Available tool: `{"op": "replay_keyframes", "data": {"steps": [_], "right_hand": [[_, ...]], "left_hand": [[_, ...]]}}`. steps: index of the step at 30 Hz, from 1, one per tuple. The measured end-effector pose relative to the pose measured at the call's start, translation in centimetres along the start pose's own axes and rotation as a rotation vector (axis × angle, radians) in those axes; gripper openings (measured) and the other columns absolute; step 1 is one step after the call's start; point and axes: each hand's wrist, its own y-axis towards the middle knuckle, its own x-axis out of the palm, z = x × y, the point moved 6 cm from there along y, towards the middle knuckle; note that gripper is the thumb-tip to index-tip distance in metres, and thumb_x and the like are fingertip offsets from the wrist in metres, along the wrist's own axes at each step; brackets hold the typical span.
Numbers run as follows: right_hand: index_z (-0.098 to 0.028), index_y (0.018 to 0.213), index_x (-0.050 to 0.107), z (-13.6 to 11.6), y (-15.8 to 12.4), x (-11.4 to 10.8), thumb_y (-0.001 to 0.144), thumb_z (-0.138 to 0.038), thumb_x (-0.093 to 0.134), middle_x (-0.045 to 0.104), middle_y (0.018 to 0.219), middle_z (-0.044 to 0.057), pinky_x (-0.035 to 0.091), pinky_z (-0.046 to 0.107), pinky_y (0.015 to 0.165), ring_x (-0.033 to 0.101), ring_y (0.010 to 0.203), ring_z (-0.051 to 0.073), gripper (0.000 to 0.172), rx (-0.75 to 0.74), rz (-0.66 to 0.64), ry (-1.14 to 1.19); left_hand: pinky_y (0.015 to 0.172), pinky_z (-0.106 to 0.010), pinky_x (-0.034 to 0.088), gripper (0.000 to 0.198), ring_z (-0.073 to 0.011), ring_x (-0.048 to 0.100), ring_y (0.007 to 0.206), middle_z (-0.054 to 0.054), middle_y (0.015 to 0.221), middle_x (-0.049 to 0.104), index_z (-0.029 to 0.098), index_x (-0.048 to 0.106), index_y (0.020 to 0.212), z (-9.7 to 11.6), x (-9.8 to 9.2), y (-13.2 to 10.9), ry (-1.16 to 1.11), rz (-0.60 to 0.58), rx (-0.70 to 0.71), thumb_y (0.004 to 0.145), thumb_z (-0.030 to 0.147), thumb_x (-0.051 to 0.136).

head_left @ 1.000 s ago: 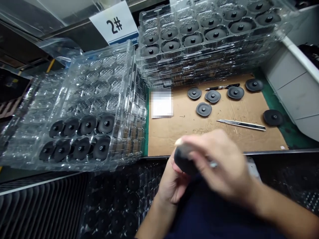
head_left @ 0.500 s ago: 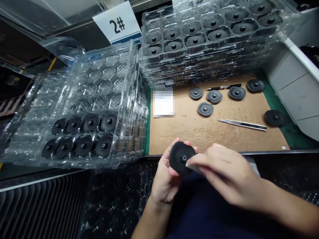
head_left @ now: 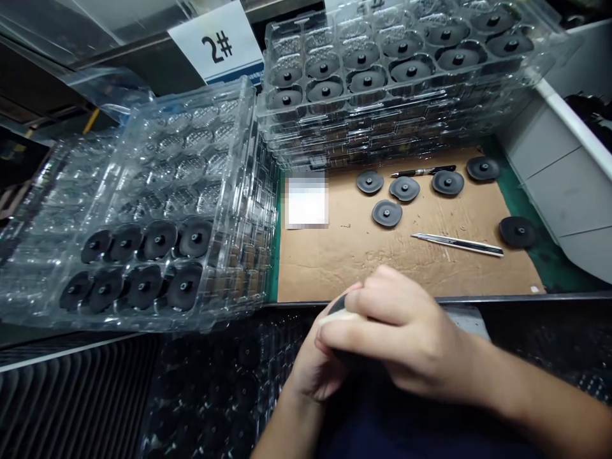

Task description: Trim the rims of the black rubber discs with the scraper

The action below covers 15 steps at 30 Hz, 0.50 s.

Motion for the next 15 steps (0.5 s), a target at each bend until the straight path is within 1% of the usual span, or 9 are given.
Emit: {"op": "replay_keyframes", "data": {"steps": [1, 2, 5, 6, 8, 10, 12, 15], "right_hand": [[-0.021, 0.099, 0.066, 0.5, 0.0, -0.3, 0.090, -0.016, 0.040, 0.063, 0.077, 0.002, 0.033, 0.031, 0.067, 0.051, 0.071, 0.014, 0.028, -0.005, -0.002, 0.043], [-0.021, 0.099, 0.066, 1.7, 0.0, -0.6, 0.090, -0.016, 0.042, 0.065, 0.080, 0.002, 0.034, 0.030, 0.068, 0.052, 0.072, 0.014, 0.026, 0.036, 0.013, 0.076], [-0.022, 0.102, 0.066, 7.2, -1.5, -1.3, 0.089, -0.022, 0.050, 0.068, 0.089, 0.001, 0.040, 0.026, 0.068, 0.055, 0.074, 0.013, 0.020, 0.329, 0.061, 0.093], [-0.023, 0.104, 0.065, 9.0, -2.5, -1.0, 0.090, -0.024, 0.050, 0.068, 0.093, 0.001, 0.042, 0.026, 0.068, 0.057, 0.076, 0.013, 0.020, 0.412, 0.060, 0.078], [-0.023, 0.105, 0.065, 11.7, -4.8, 0.3, 0.091, -0.028, 0.047, 0.068, 0.100, 0.002, 0.045, 0.026, 0.072, 0.061, 0.085, 0.014, 0.023, 0.490, 0.058, 0.038], [-0.021, 0.103, 0.065, 13.3, -7.2, 2.2, 0.092, -0.030, 0.044, 0.069, 0.100, 0.004, 0.046, 0.029, 0.075, 0.062, 0.087, 0.017, 0.025, 0.496, 0.084, -0.010], [-0.018, 0.103, 0.065, 14.1, -9.1, 3.9, 0.091, -0.030, 0.045, 0.070, 0.094, 0.006, 0.044, 0.033, 0.076, 0.062, 0.083, 0.019, 0.026, 0.497, 0.128, -0.069], [-0.017, 0.106, 0.063, 14.4, -10.4, 5.3, 0.090, -0.029, 0.046, 0.069, 0.095, 0.008, 0.042, 0.035, 0.076, 0.061, 0.081, 0.020, 0.026, 0.498, 0.190, -0.141]], "left_hand": [[0.086, -0.028, 0.050, 0.037, -0.0219, 0.063, 0.096, -0.001, 0.095, 0.069, 0.019, 0.069, 0.093, -0.1, 0.1, 0.0, -0.016, -0.033, -0.014, 0.064, 0.039, 0.077], [0.085, -0.028, 0.050, 0.042, -0.0222, 0.063, 0.098, -0.002, 0.102, 0.068, 0.021, 0.068, 0.099, -0.2, 0.1, 0.0, -0.036, -0.067, -0.019, 0.063, 0.041, 0.076], [0.087, -0.030, 0.050, 0.059, -0.0244, 0.061, 0.106, -0.007, 0.126, 0.060, 0.026, 0.060, 0.117, -0.4, -0.2, -0.2, -0.118, -0.147, -0.035, 0.063, 0.047, 0.074], [0.088, -0.030, 0.050, 0.061, -0.0251, 0.060, 0.109, -0.009, 0.132, 0.055, 0.027, 0.057, 0.120, -0.5, -0.4, -0.3, -0.150, -0.175, -0.045, 0.065, 0.048, 0.073], [0.090, -0.030, 0.049, 0.060, -0.0247, 0.059, 0.112, -0.010, 0.134, 0.054, 0.027, 0.055, 0.123, -0.7, -0.5, -0.3, -0.213, -0.228, -0.048, 0.069, 0.049, 0.069], [0.092, -0.030, 0.048, 0.056, -0.0237, 0.058, 0.114, -0.007, 0.130, 0.058, 0.028, 0.055, 0.123, -0.7, -0.6, -0.1, -0.273, -0.264, -0.041, 0.072, 0.049, 0.065], [0.093, -0.029, 0.048, 0.053, -0.0221, 0.058, 0.113, -0.005, 0.126, 0.061, 0.027, 0.055, 0.124, -0.7, -0.6, 0.2, -0.323, -0.290, -0.048, 0.075, 0.049, 0.061], [0.093, -0.026, 0.048, 0.052, -0.0187, 0.060, 0.110, -0.005, 0.124, 0.062, 0.021, 0.055, 0.125, -0.7, -0.8, 0.7, -0.377, -0.293, -0.077, 0.084, 0.053, 0.045]]}}
